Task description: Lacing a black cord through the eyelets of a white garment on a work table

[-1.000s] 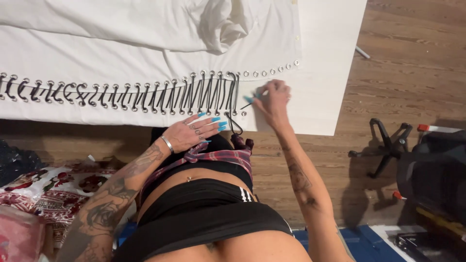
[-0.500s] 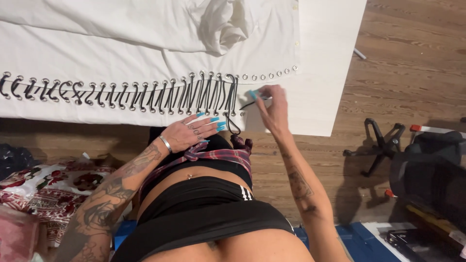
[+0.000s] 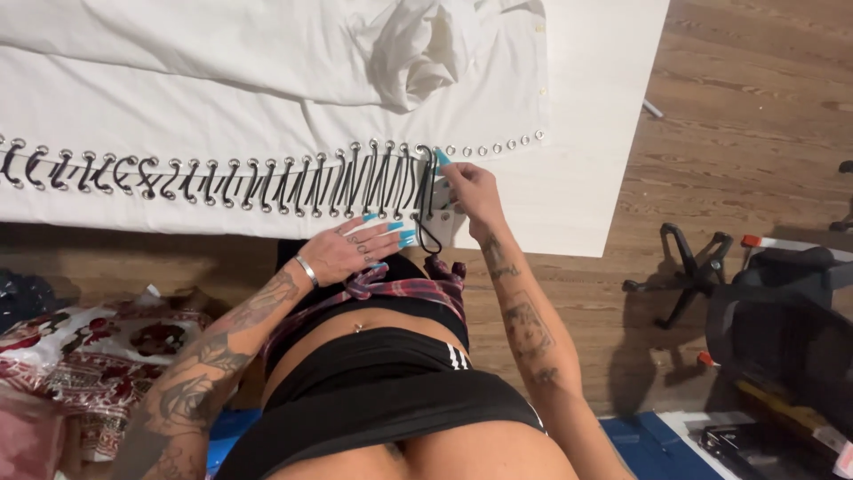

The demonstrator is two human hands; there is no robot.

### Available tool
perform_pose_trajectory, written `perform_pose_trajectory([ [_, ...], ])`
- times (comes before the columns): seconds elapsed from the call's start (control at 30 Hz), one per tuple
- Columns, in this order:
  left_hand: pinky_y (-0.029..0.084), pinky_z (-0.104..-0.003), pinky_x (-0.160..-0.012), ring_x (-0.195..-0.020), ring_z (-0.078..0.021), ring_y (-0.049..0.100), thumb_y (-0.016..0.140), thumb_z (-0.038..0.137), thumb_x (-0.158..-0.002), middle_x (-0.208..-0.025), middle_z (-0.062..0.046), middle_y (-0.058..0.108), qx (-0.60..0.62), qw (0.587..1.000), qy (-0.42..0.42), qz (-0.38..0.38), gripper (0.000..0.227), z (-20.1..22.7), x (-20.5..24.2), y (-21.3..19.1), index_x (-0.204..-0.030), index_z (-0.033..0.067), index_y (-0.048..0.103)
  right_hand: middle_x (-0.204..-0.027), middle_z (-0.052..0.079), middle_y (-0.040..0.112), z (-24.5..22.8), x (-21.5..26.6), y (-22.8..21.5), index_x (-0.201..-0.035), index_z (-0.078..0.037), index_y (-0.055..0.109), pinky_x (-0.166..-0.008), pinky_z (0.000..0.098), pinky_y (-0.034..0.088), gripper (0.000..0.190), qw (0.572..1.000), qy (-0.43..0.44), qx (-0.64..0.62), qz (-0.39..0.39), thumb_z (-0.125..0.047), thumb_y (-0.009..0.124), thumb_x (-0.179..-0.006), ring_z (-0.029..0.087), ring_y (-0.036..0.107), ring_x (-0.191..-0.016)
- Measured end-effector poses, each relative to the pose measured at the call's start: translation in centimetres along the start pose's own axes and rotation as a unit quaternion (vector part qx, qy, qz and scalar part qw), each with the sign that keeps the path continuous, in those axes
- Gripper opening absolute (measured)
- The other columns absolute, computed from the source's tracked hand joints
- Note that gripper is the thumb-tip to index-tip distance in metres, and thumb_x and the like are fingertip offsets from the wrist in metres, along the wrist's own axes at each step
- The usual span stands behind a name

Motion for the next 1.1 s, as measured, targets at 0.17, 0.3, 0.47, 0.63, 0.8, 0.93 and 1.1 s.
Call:
perform_pose_trajectory([
  [0.17, 0.025, -0.033, -0.103, -0.126, -0.0084, 0.031, 0.024, 0.036, -0.094, -0.138, 0.012, 0.032, -0.007, 1.0, -0.003, 0.001, 0.04, 0.1, -0.5, -1.0, -0.132, 0.0255, 0.032, -0.056, -0.001, 0.044, 1.5, -2.8, -0.1, -0.074, -0.006, 0.057, -0.036, 0.0145, 0.031, 0.009, 0.998, -0.008, -0.056, 0.009, -0.014, 0.062, -0.072, 0.006, 0.043, -0.046],
  [0.3, 0.025, -0.033, -0.103, -0.126, -0.0086, 0.031, 0.022, 0.035, -0.094, -0.138, 0.012, 0.032, -0.009, 1.0, -0.006, 0.003, 0.041, -0.1, -0.3, -0.8, -0.133, 0.025, 0.031, -0.059, -0.003, 0.042, 0.1, -1.7, -1.3, -0.075, -0.007, 0.056, -0.038, 0.0124, 0.03, 0.006, 0.995, -0.009, -0.093, 0.029, -0.012, 0.059, -0.075, 0.005, 0.041, -0.05],
  [0.47, 0.025, -0.033, -0.103, -0.126, -0.0079, 0.031, 0.022, 0.036, -0.094, -0.138, 0.013, 0.032, -0.003, 1.0, -0.004, -0.002, 0.042, 0.1, -0.3, -0.8, -0.133, 0.0253, 0.03, -0.067, -0.003, 0.038, -2.4, -0.4, -2.3, -0.083, -0.008, 0.047, -0.052, 0.0178, 0.03, 0.007, 0.99, -0.029, -0.138, 0.018, -0.014, 0.051, -0.082, 0.008, 0.039, -0.063],
  [0.63, 0.024, -0.033, -0.104, -0.127, -0.0083, 0.03, 0.025, 0.035, -0.094, -0.138, 0.013, 0.032, 0.0, 1.0, -0.004, -0.006, 0.041, 0.2, -0.4, -0.7, -0.133, 0.0254, 0.031, -0.075, 0.004, 0.049, -2.2, -2.5, -3.1, -0.088, -0.009, 0.049, -0.056, 0.0269, 0.039, 0.022, 0.998, -0.056, -0.007, 0.031, -0.03, 0.052, -0.083, 0.014, 0.05, -0.067],
  [0.8, 0.023, -0.033, -0.104, -0.127, -0.0081, 0.029, 0.026, 0.034, -0.094, -0.139, 0.013, 0.03, 0.002, 1.0, -0.005, -0.013, 0.04, 0.0, 0.0, -0.3, -0.133, 0.0261, 0.03, -0.081, 0.008, 0.046, -4.2, -1.2, -5.2, -0.09, -0.006, 0.046, -0.057, 0.0296, 0.043, 0.02, 0.941, -0.26, 0.188, 0.112, -0.026, 0.052, -0.09, 0.017, 0.052, -0.067],
  [0.93, 0.025, -0.034, -0.104, -0.127, -0.0088, 0.029, 0.026, 0.033, -0.094, -0.139, 0.013, 0.03, -0.005, 0.999, -0.002, -0.034, 0.04, 0.1, 0.3, 0.3, -0.132, 0.0262, 0.031, -0.09, 0.009, 0.043, 0.7, -0.8, -6.5, -0.092, -0.009, 0.051, -0.074, 0.0339, 0.037, 0.02, 0.815, -0.496, 0.3, -0.017, -0.021, 0.062, -0.08, 0.025, 0.046, -0.085],
  [1.1, 0.024, -0.033, -0.104, -0.127, -0.0083, 0.029, 0.026, 0.035, -0.094, -0.138, 0.013, 0.031, 0.002, 0.999, -0.016, -0.05, 0.039, 0.1, 0.4, 0.5, -0.132, 0.0268, 0.03, -0.096, 0.008, 0.041, 5.3, -2.6, -6.5, -0.097, -0.016, 0.053, -0.093, 0.0375, 0.025, 0.03, 0.777, -0.52, 0.344, -0.088, -0.037, 0.062, -0.078, 0.024, 0.04, -0.097],
])
Point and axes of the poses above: each hand's wrist, its own x-axis away from the middle knuckle, its own y-axis out of the palm, z = x × y, the point moved 5 cm from there along -x, towards the middle knuckle
